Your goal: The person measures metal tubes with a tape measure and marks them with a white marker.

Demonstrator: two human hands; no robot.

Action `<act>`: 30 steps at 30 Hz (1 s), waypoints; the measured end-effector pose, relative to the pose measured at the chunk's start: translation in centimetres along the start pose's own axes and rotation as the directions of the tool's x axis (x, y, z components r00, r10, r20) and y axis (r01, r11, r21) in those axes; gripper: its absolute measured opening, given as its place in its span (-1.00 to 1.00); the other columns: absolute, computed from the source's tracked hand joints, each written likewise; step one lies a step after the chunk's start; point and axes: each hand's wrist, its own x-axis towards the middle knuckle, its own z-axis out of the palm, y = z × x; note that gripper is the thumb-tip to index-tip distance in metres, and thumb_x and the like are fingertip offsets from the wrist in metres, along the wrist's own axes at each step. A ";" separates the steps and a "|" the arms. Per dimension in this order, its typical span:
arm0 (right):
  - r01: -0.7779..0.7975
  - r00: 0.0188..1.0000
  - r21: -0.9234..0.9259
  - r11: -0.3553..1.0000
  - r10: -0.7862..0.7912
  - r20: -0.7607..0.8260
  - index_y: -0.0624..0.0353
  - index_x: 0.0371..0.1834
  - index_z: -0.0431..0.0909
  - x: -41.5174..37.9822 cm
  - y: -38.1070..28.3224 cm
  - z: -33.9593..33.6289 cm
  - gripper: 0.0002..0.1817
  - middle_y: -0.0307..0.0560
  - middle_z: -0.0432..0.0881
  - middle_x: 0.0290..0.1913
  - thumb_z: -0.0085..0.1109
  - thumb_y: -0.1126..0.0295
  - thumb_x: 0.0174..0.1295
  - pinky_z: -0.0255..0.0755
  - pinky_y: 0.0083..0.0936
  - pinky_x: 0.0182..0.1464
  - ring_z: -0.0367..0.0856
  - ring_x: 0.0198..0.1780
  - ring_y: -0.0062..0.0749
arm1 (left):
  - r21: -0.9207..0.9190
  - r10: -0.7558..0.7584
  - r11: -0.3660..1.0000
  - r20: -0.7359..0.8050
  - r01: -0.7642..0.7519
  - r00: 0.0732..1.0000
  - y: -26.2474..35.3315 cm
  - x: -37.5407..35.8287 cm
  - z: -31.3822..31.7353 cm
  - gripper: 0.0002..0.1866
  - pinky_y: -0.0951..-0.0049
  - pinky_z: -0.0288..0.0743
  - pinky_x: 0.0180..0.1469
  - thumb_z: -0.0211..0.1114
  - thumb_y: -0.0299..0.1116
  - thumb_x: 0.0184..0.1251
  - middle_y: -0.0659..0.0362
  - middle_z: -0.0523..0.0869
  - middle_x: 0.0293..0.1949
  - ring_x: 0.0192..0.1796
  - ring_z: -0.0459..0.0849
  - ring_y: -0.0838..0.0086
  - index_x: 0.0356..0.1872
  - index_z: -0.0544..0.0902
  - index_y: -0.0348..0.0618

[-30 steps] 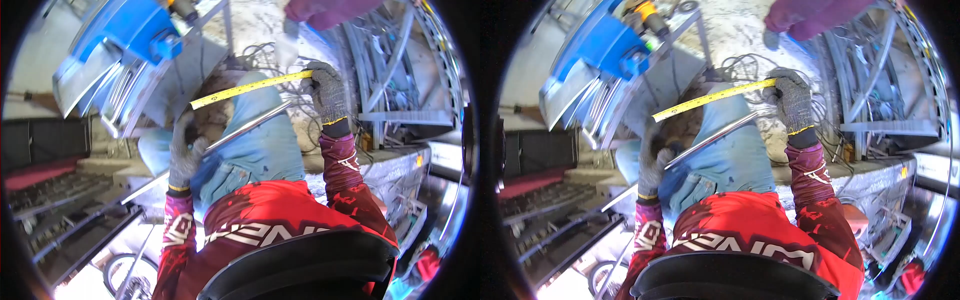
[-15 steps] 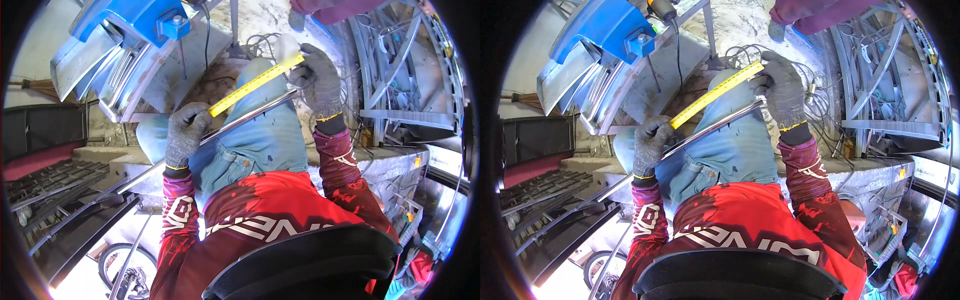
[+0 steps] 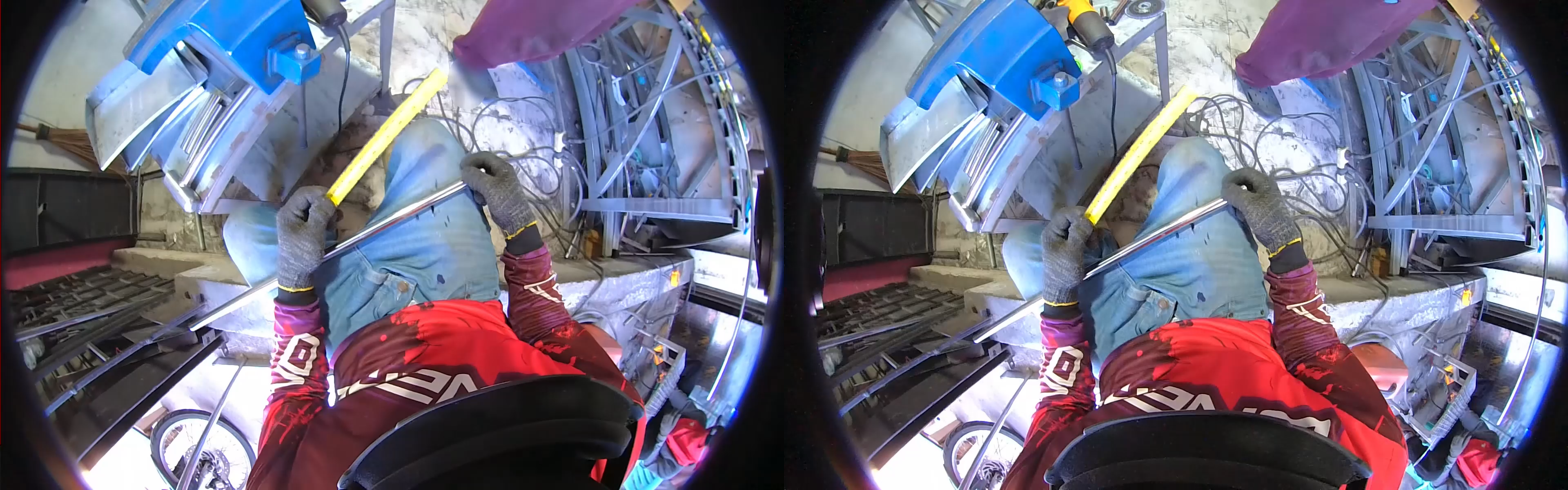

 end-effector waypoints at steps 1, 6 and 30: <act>0.012 1.000 0.004 1.000 -0.012 -0.002 0.21 -0.15 0.63 0.2 -0.2 0.0 -0.83 -0.32 0.53 -0.48 0.28 0.34 0.32 0.27 -0.63 -0.53 0.42 -0.57 -0.65 | 0.032 -0.016 0.999 0.006 0.015 1.000 0.4 -0.2 0.0 -0.87 0.56 0.42 -0.40 0.27 -0.41 0.46 0.21 0.66 -0.45 -0.47 0.53 0.63 -0.15 0.64 -0.28; -0.125 0.974 0.576 0.808 -0.009 0.224 0.25 -0.03 0.59 0.0 -1.9 0.8 -0.80 -0.23 0.55 -0.38 0.26 0.46 0.32 0.36 -0.61 -0.37 0.45 -0.42 -0.61 | 0.040 0.057 0.998 -0.054 -0.055 0.997 0.7 -0.3 -0.6 -0.86 0.60 0.41 -0.42 0.25 -0.40 0.47 0.22 0.67 -0.45 -0.49 0.53 0.63 -0.11 0.65 -0.24; -0.199 0.915 0.705 0.681 -0.129 0.383 0.33 0.16 0.48 -2.2 -7.7 10.0 -0.70 -0.03 0.67 -0.28 0.09 0.37 0.50 0.55 -0.48 -0.28 0.62 -0.35 -0.45 | 0.244 0.197 0.945 0.118 -0.220 0.973 5.0 -1.9 -0.6 -0.87 0.43 0.47 -0.11 0.22 -0.53 0.30 0.06 0.65 -0.22 -0.20 0.60 0.41 -0.19 0.62 -0.37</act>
